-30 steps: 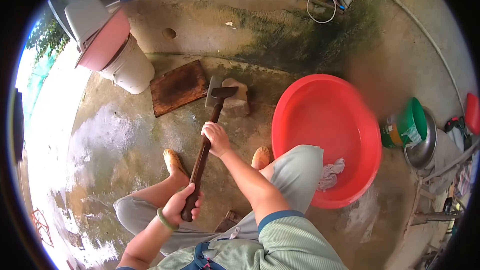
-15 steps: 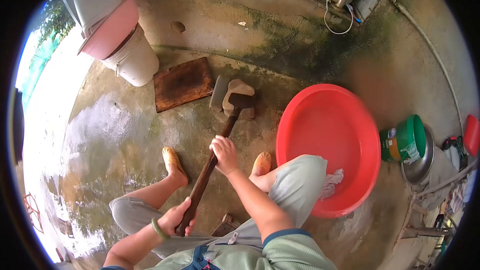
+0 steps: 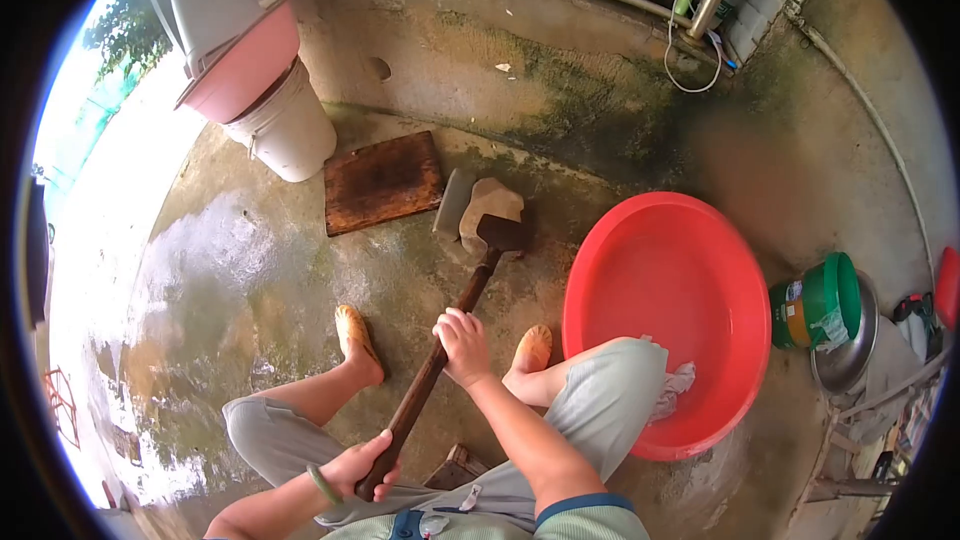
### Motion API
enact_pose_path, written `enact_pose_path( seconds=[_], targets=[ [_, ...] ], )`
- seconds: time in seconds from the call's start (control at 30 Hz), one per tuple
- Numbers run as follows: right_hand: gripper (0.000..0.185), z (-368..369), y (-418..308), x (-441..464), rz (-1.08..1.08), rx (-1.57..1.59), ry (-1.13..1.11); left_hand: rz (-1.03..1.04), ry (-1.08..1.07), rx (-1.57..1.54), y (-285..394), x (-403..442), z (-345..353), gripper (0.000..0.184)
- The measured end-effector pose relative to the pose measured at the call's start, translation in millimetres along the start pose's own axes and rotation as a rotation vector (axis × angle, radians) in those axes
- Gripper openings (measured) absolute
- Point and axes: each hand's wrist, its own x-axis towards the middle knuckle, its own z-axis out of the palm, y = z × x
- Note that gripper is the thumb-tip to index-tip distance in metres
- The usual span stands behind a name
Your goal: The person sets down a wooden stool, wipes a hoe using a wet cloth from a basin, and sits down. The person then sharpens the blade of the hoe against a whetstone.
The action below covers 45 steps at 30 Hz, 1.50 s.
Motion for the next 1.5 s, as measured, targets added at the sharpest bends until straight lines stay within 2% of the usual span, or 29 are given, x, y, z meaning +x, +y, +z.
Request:
enact_pose_path(
  seconds=[0.07, 0.2, 0.27, 0.33, 0.4, 0.47, 0.6, 0.67, 0.73, 0.87, 0.93, 1.0, 1.13, 1.2, 1.23, 1.27, 1.33, 1.37, 1.4, 1.47, 1.5],
  targets=[
    [0.018, 6.9, 13.8, 4.3, -0.022, 0.006, -0.005, -0.028, 0.096, -0.016, 10.1, 6.6, 6.5, 0.048],
    [0.021, 13.4, 67.9, 63.8, -0.124, -0.002, -0.065, 0.081, -0.126, -0.205, 63.4, 59.3, -9.7, 0.048],
    [0.021, 3.6, 67.0, 70.2, -0.140, 0.001, -0.126, 0.073, -0.113, -0.205, 58.6, 47.4, -0.8, 0.048],
    [0.020, -7.8, 36.9, 47.7, -0.127, -0.010, -0.065, 0.071, -0.096, -0.200, 46.0, 29.5, 7.2, 0.049],
    [0.022, -7.0, 10.1, 9.7, -0.053, -0.018, -0.036, -0.001, 0.026, -0.091, 6.9, 9.2, 5.2, 0.050],
    [0.023, -2.5, 6.3, -6.3, -0.021, 0.015, 0.003, 0.025, 0.051, -0.030, -12.0, 11.6, 5.6, 0.051],
    [0.023, 5.0, 55.6, 37.4, -0.102, 0.013, 0.017, 0.102, 0.017, -0.140, 33.9, 49.5, 10.9, 0.048],
    [0.023, 5.6, 73.2, 58.0, -0.094, 0.005, -0.049, 0.138, -0.061, -0.193, 56.3, 64.3, 12.5, 0.047],
    [0.024, -3.1, 58.0, 54.6, -0.111, -0.008, -0.063, 0.117, -0.052, -0.200, 52.5, 43.8, 18.0, 0.049],
    [0.024, 3.5, 5.4, -6.3, 0.001, -0.007, 0.033, 0.039, 0.064, -0.041, -6.5, 13.1, 9.7, 0.051],
    [0.023, 8.9, 12.9, -5.7, 0.021, 0.028, 0.031, 0.064, 0.088, -0.007, -8.8, 22.6, 7.1, 0.051],
    [0.022, 12.0, 38.9, 17.8, -0.045, 0.018, 0.005, 0.099, 0.030, -0.101, 13.1, 48.0, -1.8, 0.051],
    [0.025, 9.2, 81.6, 66.3, -0.081, 0.007, -0.147, 0.168, -0.075, -0.196, 59.1, 72.6, 4.9, 0.050],
    [0.030, 6.1, 88.9, 68.5, -0.155, -0.002, -0.379, 0.130, 0.045, -0.136, 56.7, 63.8, 5.6, 0.050],
    [0.032, 2.0, 95.9, 73.6, -0.169, 0.150, -0.489, 0.157, 0.063, -0.058, 50.6, 62.3, 2.5, 0.052],
    [0.032, 5.6, 97.8, 79.2, -0.177, 0.150, -0.488, 0.165, 0.065, -0.059, 45.2, 63.6, 3.7, 0.052],
    [0.030, 8.1, 78.9, 91.1, 0.635, 0.177, -0.143, 0.131, 0.055, -0.059, 34.4, 64.7, 9.2, 0.053],
    [0.029, 10.6, 68.3, 100.7, 0.743, -0.064, -0.016, 0.112, 0.080, -0.070, 31.3, 66.6, 16.6, 0.053],
    [0.029, 22.0, 71.3, 92.5, 0.759, -0.059, -0.016, 0.151, 0.062, -0.079, 25.2, 67.8, 21.3, 0.052],
    [0.027, 52.2, 89.4, 84.5, 1.506, 0.834, -0.010, 0.142, 0.038, -0.105, 12.0, 60.4, 16.5, 0.052],
    [0.019, 51.6, 75.3, 78.9, 1.591, 1.027, 0.034, 0.112, 0.022, -0.145, 8.6, 43.4, 9.9, 0.053]
  ],
)
